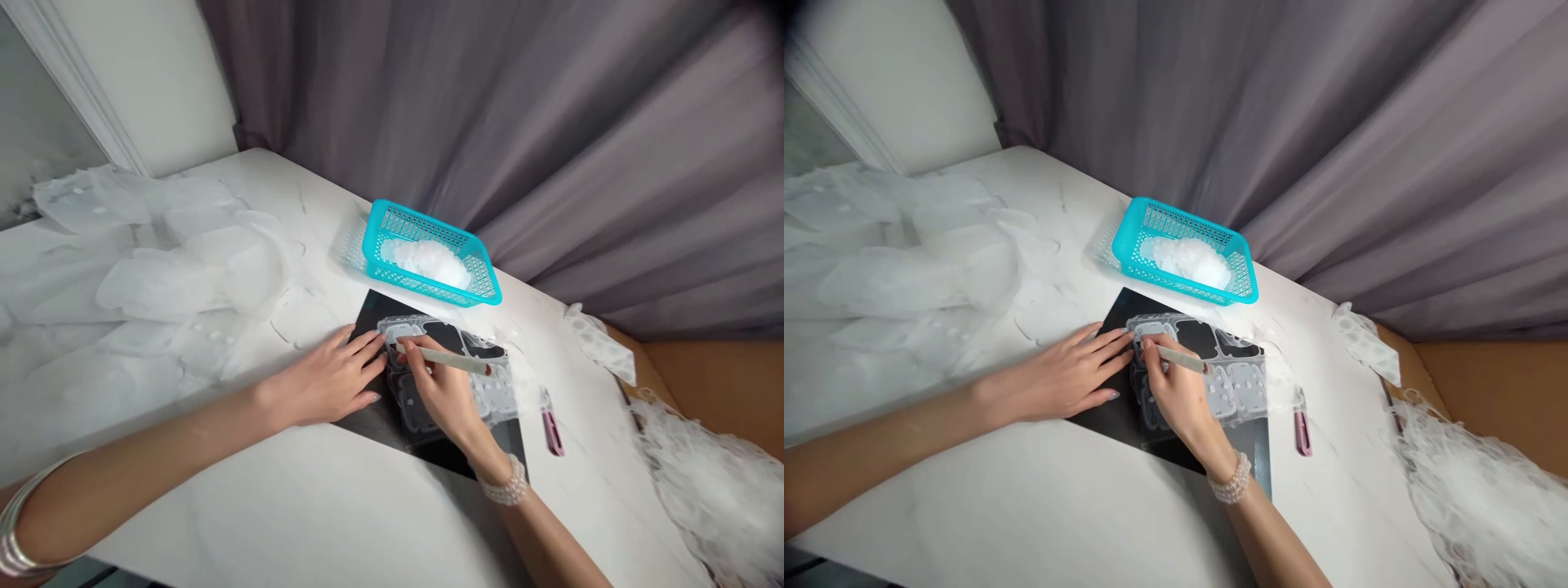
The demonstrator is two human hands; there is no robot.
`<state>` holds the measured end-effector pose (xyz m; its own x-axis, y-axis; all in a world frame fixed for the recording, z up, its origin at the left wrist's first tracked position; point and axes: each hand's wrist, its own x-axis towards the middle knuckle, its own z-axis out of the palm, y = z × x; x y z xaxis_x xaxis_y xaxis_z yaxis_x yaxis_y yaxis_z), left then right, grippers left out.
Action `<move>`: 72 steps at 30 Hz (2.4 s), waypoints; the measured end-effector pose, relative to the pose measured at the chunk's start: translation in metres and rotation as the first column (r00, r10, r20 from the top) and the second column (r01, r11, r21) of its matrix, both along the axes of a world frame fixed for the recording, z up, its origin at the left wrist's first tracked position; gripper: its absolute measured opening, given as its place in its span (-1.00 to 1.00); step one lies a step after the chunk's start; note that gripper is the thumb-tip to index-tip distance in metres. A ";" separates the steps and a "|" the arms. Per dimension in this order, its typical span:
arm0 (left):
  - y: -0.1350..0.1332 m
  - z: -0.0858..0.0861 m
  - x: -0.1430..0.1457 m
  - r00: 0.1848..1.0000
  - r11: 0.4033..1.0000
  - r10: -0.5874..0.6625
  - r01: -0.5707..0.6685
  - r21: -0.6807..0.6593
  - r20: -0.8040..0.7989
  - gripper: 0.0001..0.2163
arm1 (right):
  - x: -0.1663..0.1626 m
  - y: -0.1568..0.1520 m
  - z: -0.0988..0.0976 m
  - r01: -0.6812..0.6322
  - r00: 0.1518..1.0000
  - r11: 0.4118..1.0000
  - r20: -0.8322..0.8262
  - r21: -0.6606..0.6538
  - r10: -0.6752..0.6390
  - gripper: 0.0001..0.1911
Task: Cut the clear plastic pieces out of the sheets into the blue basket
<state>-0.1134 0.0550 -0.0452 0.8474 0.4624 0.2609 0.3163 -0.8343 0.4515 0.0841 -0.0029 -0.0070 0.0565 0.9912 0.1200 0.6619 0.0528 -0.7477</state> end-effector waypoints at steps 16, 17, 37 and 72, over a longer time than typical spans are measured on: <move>-0.001 0.004 -0.002 1.000 0.997 -0.002 0.004 -0.076 0.026 -0.60 | -0.015 0.008 0.009 -0.058 0.971 0.997 0.236 0.058 0.043 -0.75; -0.001 0.004 -0.002 1.000 0.998 0.000 0.001 -0.067 0.018 -0.60 | -0.016 0.008 0.009 -0.059 0.967 0.997 0.252 0.056 0.043 -0.75; -0.005 0.018 -0.003 0.959 0.867 0.082 0.065 0.494 -0.271 -0.59 | -0.022 -0.005 0.005 -0.131 0.910 0.973 0.412 0.188 0.043 -0.77; 0.000 0.016 -0.008 0.970 0.922 -0.035 0.124 0.367 -0.239 -0.61 | -0.030 -0.010 -0.013 -0.194 0.777 0.979 0.619 0.061 0.116 -0.62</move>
